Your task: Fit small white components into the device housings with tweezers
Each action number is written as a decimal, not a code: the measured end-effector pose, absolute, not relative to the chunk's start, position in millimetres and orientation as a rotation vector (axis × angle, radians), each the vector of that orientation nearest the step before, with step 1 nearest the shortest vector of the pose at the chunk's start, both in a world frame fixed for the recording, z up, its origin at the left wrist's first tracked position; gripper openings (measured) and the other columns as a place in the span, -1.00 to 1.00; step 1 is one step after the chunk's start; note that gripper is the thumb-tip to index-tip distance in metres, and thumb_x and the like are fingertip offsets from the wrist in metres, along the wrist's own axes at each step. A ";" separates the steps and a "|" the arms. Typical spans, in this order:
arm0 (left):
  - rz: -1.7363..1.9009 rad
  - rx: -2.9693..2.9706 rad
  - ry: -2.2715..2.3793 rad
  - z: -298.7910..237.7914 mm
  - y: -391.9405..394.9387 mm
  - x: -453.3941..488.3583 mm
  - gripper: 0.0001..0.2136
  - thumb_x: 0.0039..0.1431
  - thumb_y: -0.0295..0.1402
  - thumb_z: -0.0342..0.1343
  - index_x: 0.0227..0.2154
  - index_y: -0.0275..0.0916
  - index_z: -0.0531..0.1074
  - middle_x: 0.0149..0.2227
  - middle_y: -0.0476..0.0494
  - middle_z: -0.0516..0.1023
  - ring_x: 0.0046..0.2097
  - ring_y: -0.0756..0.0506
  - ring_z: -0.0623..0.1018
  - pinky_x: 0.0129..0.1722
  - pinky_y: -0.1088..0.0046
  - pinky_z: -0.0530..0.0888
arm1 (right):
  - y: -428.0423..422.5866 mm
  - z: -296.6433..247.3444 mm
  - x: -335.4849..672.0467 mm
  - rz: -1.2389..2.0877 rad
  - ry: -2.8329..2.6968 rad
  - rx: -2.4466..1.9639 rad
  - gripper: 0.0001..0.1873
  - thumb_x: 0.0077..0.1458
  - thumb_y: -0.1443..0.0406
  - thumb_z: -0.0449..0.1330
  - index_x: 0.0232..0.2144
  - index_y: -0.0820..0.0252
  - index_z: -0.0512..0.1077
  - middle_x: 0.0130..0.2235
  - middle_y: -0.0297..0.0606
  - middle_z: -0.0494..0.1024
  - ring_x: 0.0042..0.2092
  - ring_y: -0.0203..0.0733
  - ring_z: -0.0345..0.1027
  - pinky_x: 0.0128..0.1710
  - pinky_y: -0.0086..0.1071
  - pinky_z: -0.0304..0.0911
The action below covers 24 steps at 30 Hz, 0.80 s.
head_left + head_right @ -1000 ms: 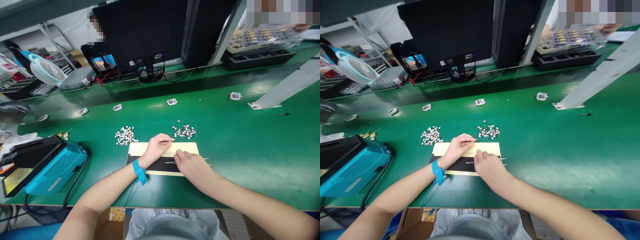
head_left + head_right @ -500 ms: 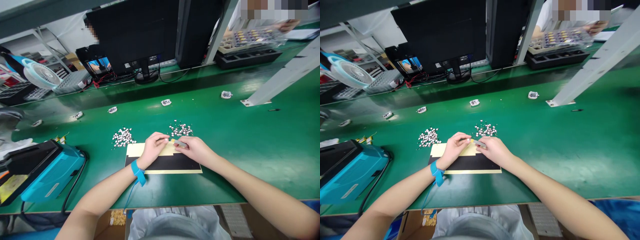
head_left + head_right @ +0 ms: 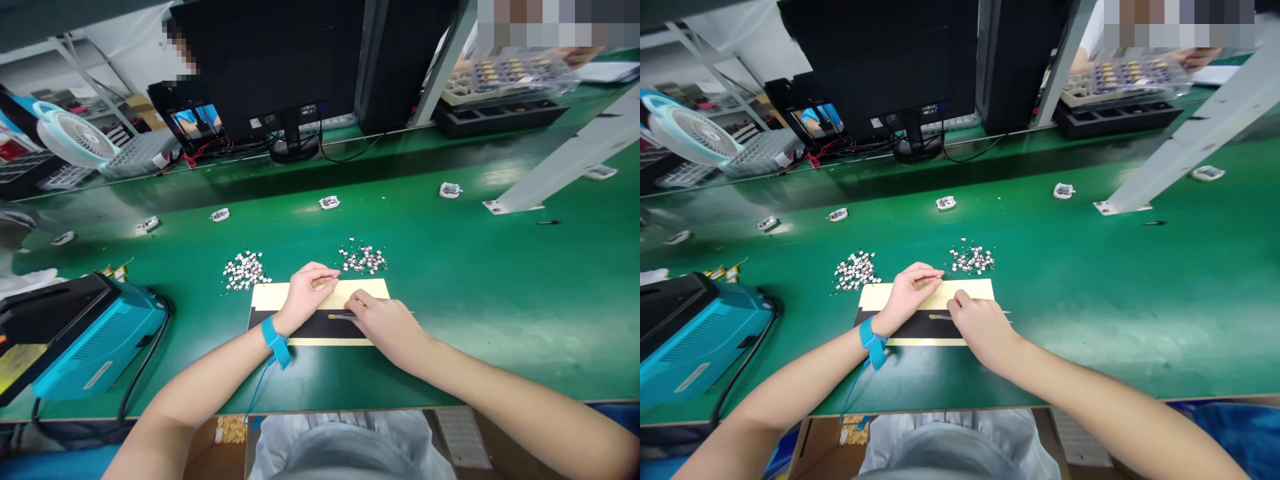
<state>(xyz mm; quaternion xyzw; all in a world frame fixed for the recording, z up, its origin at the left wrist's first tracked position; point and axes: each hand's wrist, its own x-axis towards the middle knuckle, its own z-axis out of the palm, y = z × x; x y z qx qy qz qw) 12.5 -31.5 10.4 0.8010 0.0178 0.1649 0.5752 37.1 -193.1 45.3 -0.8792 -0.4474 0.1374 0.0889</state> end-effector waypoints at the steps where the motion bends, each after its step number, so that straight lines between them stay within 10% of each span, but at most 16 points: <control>1: 0.388 1.882 0.033 9.6 -31.4 12.5 -0.89 -0.03 -0.46 0.11 -0.40 -0.34 0.48 -0.36 -0.12 0.40 -0.32 0.04 0.49 -0.26 0.54 0.52 | -193.9 45.6 40.3 0.423 -1.303 -2.585 -0.90 0.10 0.37 0.08 -0.33 0.34 0.34 -0.29 -0.27 0.39 -0.36 -0.35 0.30 -0.36 -0.38 0.29; 9: 0.499 2.015 -0.072 13.7 -35.1 5.6 -0.71 0.02 -0.49 0.05 -0.14 -0.28 0.28 -0.34 -0.09 0.40 -0.32 0.06 0.47 -0.23 0.53 0.49 | -194.8 37.3 81.6 0.493 -0.908 -2.187 -0.76 0.14 0.22 0.04 -0.33 0.34 0.34 -0.43 -0.35 0.39 -0.48 -0.41 0.27 -0.48 -0.48 0.27; 24: 0.757 2.251 -0.268 17.3 -40.4 -0.6 -0.77 -0.02 -0.51 0.06 -0.23 -0.27 0.28 -0.43 -0.06 0.46 -0.35 0.00 0.48 -0.31 0.49 0.42 | -184.9 32.6 73.1 0.609 -0.783 -1.890 -0.78 0.11 0.24 0.08 -0.40 0.36 0.33 -0.42 -0.35 0.37 -0.41 -0.36 0.29 -0.41 -0.43 0.28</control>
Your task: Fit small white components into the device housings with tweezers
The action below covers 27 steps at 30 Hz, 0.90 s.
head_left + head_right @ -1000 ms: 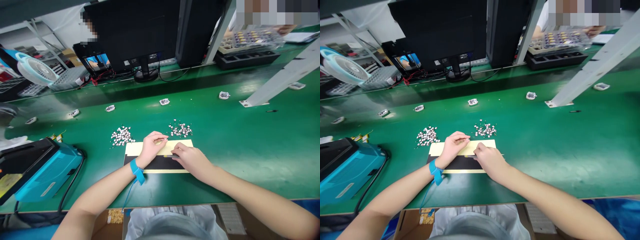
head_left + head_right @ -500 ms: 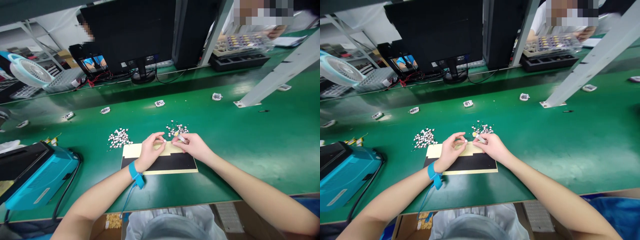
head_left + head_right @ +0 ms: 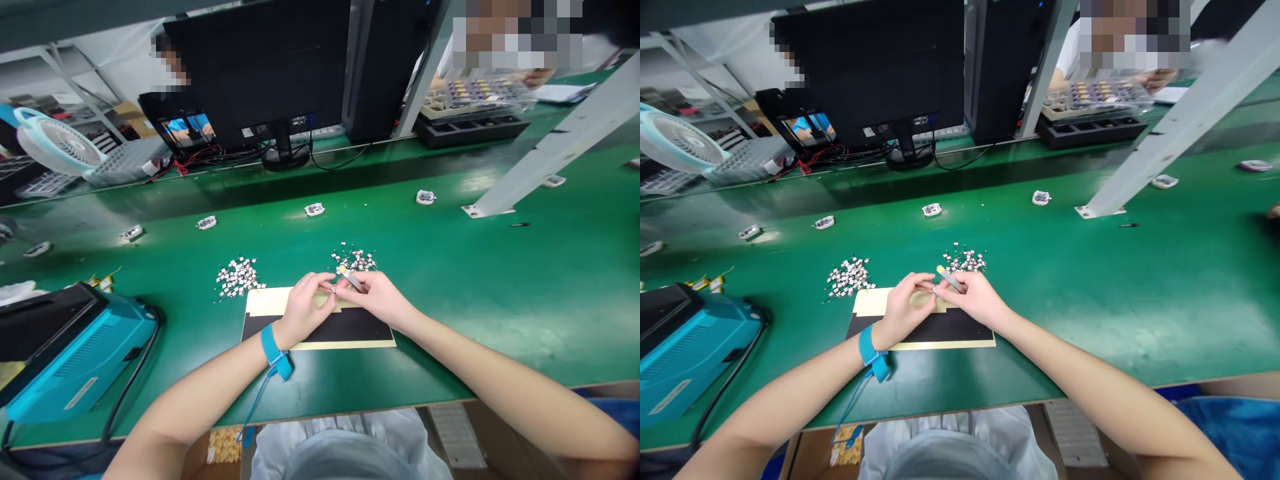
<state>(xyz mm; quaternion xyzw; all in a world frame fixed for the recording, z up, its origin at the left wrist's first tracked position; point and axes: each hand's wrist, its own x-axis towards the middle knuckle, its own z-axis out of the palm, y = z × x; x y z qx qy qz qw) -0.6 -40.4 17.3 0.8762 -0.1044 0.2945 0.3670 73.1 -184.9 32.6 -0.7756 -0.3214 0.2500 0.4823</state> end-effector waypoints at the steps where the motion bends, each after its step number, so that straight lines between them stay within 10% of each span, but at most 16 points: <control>1: 0.766 2.255 -0.268 17.0 -40.5 -0.7 -0.76 -0.02 -0.51 0.06 -0.23 -0.27 0.27 -0.43 -0.05 0.46 -0.35 0.00 0.48 -0.30 0.49 0.42 | -184.4 31.6 73.0 0.604 -0.776 -1.887 -0.78 0.11 0.24 0.08 -0.40 0.35 0.33 -0.42 -0.35 0.37 -0.41 -0.36 0.29 -0.41 -0.43 0.27; 27: 0.832 2.224 -0.320 16.4 -41.7 0.5 -0.83 0.01 -0.50 0.06 -0.30 -0.27 0.25 -0.41 -0.06 0.42 -0.37 0.02 0.47 -0.33 0.52 0.43 | -188.7 37.8 79.0 0.606 -0.703 -1.732 -0.80 0.11 0.26 0.08 -0.41 0.36 0.32 -0.41 -0.33 0.39 -0.38 -0.36 0.31 -0.38 -0.41 0.30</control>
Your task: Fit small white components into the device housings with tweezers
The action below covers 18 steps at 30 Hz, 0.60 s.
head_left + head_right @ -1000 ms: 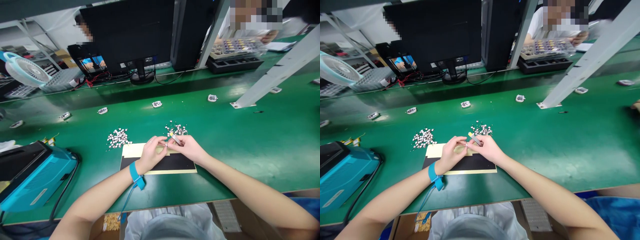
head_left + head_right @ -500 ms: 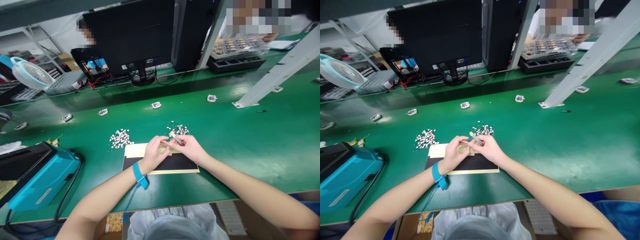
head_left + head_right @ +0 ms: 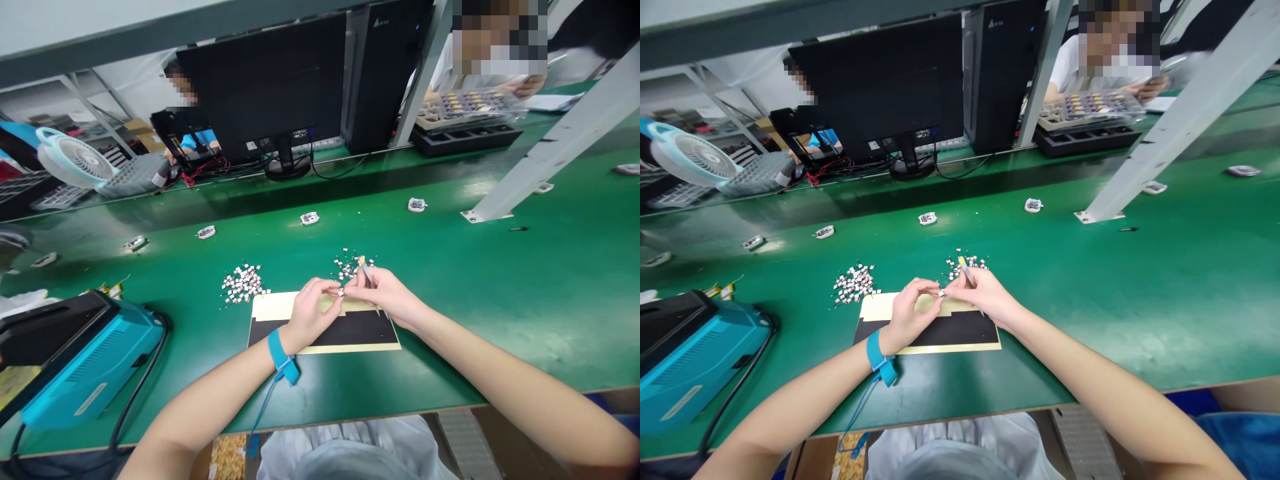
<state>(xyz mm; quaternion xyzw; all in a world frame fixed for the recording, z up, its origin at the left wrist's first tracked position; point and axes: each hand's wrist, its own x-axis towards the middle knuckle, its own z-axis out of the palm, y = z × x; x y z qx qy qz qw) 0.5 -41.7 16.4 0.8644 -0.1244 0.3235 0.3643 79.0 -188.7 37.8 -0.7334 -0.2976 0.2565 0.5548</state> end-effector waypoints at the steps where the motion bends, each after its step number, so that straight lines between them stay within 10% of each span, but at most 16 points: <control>1: 0.816 2.225 -0.319 15.9 -41.7 0.1 -0.83 0.01 -0.49 0.05 -0.29 -0.27 0.25 -0.40 -0.06 0.42 -0.36 0.02 0.48 -0.32 0.52 0.44 | -188.9 38.6 79.2 0.602 -0.717 -1.738 -0.79 0.11 0.26 0.08 -0.42 0.36 0.32 -0.42 -0.34 0.38 -0.40 -0.37 0.31 -0.40 -0.43 0.29; 11: 0.479 2.586 -0.135 38.1 -17.1 14.7 -0.77 0.03 -0.45 0.06 -0.20 -0.25 0.26 -0.27 -0.06 0.46 -0.24 0.02 0.48 -0.22 0.56 0.44 | -193.1 28.0 91.5 0.240 -0.873 -2.119 -0.76 0.08 0.22 0.10 -0.49 0.31 0.26 -0.48 -0.39 0.29 -0.53 -0.45 0.10 -0.52 -0.51 0.12; 18: 0.176 3.014 0.546 69.0 61.3 26.4 -0.90 0.03 -0.55 -0.01 -0.45 -0.46 0.40 -0.32 -0.42 0.43 -0.13 -0.32 0.41 -0.21 0.09 0.37 | -204.8 36.0 92.8 0.335 -1.322 -2.365 -0.80 0.03 0.23 0.14 -0.45 0.30 0.36 -0.43 -0.33 0.36 -0.38 -0.33 0.25 -0.36 -0.39 0.21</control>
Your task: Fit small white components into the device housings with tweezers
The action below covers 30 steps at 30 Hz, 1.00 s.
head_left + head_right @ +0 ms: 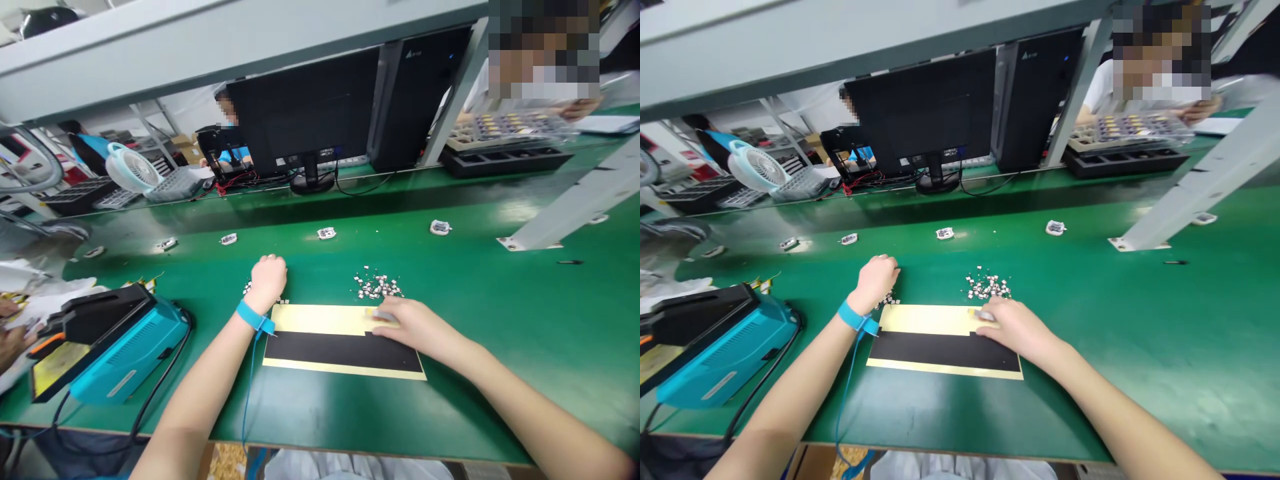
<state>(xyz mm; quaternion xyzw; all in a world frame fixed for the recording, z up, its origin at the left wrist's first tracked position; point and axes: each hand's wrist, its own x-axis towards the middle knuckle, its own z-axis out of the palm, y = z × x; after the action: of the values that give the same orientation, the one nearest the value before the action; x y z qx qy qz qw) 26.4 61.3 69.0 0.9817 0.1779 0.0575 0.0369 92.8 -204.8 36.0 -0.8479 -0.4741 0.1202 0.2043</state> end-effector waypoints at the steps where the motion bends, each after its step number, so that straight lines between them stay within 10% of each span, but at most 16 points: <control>1: 0.109 3.038 0.617 69.4 67.7 25.9 -0.92 0.02 -0.52 0.03 -0.48 -0.46 0.40 -0.33 -0.40 0.43 -0.15 -0.31 0.41 -0.22 0.10 0.37 | -205.0 38.0 88.9 0.366 -1.381 -2.384 -0.80 0.03 0.23 0.15 -0.42 0.30 0.37 -0.41 -0.32 0.38 -0.36 -0.32 0.26 -0.34 -0.37 0.23; 19: 0.044 2.418 0.058 69.3 9.1 22.2 -0.88 -0.05 -0.50 0.01 -0.44 -0.28 0.43 -0.44 -0.03 0.52 -0.38 0.00 0.50 -0.36 0.55 0.41 | -193.0 51.2 49.8 0.343 -1.680 -2.785 -0.82 0.13 0.31 0.06 -0.22 0.31 0.31 -0.21 -0.23 0.37 -0.38 -0.37 0.31 -0.41 -0.44 0.32; 30: 0.068 1.968 -0.016 19.4 -29.3 19.5 -0.86 0.06 -0.40 0.02 -0.39 -0.41 0.38 -0.36 -0.24 0.53 -0.33 -0.03 0.53 -0.31 0.49 0.47 | -194.4 44.4 49.6 0.274 -1.648 -2.710 -0.87 0.12 0.35 0.07 -0.27 0.34 0.31 -0.26 -0.25 0.37 -0.40 -0.39 0.28 -0.44 -0.46 0.29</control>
<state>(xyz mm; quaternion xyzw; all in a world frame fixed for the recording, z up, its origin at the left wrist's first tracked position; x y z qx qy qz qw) 19.5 -29.3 19.4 0.8324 -0.0067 0.0288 0.5534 49.6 -194.4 44.4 -0.8510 -0.5177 0.0860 -0.0210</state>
